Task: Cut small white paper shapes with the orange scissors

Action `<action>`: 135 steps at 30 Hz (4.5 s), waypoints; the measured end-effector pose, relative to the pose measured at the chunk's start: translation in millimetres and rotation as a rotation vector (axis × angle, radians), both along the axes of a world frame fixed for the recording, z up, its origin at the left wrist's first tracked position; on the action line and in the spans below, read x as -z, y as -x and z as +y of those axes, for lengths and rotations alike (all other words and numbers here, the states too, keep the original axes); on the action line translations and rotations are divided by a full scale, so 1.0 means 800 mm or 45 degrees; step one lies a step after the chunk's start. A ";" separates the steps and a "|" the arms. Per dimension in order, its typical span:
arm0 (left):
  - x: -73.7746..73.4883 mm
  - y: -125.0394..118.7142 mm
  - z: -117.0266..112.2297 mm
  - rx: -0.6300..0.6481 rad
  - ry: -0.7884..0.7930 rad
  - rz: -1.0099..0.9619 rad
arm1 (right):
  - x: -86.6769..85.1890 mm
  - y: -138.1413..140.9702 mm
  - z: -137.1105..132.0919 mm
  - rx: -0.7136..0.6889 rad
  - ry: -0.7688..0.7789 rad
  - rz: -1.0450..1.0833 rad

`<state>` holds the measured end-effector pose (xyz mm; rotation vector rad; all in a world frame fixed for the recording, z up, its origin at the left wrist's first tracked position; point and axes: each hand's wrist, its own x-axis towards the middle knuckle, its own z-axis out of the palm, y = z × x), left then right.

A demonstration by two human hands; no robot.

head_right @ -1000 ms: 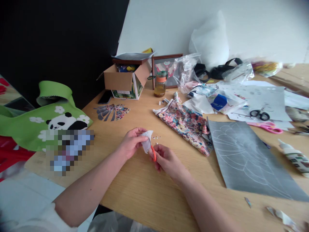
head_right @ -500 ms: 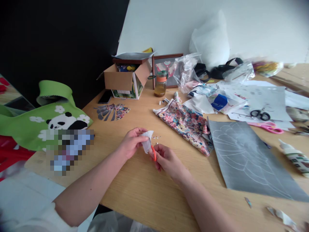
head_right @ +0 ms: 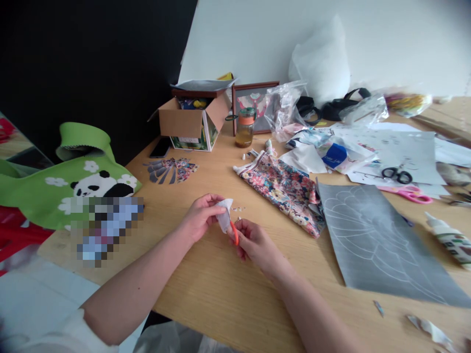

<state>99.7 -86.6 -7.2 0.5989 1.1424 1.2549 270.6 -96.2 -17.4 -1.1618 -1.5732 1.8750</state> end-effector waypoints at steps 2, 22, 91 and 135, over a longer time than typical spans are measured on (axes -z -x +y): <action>0.000 0.001 0.000 -0.009 -0.003 0.001 | 0.000 0.000 0.000 0.004 0.012 0.010; 0.003 0.002 0.002 -0.012 -0.007 -0.009 | -0.004 0.000 0.000 -0.033 0.058 0.023; 0.001 -0.001 0.000 -0.015 -0.001 -0.014 | -0.002 0.002 0.001 0.022 -0.002 0.016; 0.003 -0.003 -0.001 -0.013 0.022 -0.038 | -0.001 0.001 0.000 -0.009 0.006 -0.013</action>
